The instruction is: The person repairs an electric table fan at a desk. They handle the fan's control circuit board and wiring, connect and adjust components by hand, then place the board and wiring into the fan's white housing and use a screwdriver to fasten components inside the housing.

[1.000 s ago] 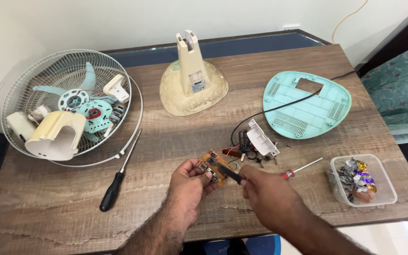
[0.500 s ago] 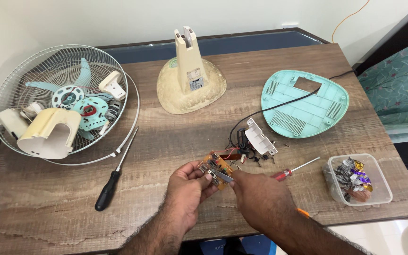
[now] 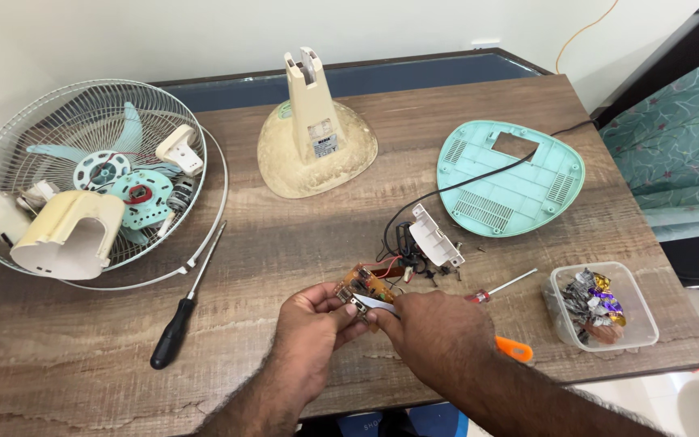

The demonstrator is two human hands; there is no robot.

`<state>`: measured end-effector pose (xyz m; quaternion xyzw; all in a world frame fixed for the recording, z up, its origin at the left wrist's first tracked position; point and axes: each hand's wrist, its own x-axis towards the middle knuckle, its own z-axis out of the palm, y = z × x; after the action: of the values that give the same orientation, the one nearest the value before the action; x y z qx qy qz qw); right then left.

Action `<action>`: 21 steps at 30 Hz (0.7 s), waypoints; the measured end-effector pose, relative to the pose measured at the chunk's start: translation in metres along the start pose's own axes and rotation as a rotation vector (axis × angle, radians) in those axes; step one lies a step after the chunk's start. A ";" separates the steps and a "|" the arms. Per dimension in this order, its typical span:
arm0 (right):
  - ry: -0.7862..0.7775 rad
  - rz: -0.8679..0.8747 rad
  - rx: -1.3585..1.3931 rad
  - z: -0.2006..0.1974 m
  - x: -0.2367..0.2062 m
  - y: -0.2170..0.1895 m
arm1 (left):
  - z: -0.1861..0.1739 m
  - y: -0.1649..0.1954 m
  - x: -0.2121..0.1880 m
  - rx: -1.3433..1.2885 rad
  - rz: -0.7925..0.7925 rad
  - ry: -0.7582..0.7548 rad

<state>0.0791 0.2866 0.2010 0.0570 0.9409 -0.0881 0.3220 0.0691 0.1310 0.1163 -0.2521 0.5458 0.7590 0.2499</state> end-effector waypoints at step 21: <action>-0.068 0.060 0.140 0.007 -0.007 -0.010 | -0.005 -0.008 -0.001 0.056 0.006 0.007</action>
<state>0.0876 0.2754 0.2014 0.1045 0.9188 -0.1457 0.3517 0.0756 0.1285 0.1097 -0.2460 0.5687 0.7432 0.2524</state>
